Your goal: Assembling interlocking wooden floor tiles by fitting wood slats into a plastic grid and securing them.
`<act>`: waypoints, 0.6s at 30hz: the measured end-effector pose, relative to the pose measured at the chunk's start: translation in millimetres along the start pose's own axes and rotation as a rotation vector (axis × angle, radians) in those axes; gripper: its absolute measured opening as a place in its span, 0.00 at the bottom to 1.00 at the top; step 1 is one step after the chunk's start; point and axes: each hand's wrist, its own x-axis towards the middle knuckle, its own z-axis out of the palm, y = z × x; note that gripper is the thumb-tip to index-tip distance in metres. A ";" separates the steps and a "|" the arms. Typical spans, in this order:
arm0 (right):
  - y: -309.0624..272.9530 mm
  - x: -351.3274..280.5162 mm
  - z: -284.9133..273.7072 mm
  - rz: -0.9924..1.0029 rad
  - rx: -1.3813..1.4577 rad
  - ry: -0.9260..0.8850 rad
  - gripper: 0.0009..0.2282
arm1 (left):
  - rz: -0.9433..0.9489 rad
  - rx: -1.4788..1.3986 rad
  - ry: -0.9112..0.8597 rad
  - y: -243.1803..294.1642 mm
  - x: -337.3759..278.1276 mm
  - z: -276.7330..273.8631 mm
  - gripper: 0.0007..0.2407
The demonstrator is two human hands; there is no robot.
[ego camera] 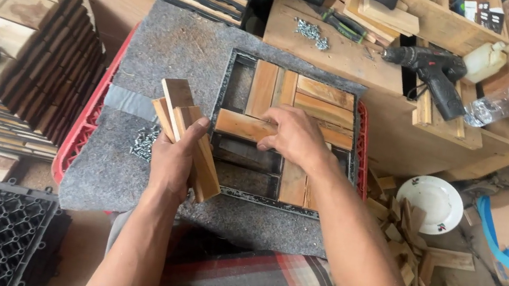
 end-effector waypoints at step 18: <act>-86.4 -82.2 12.4 -0.016 0.697 0.136 0.30 | -0.102 -0.292 -0.131 -5.0 -3.7 8.0 0.32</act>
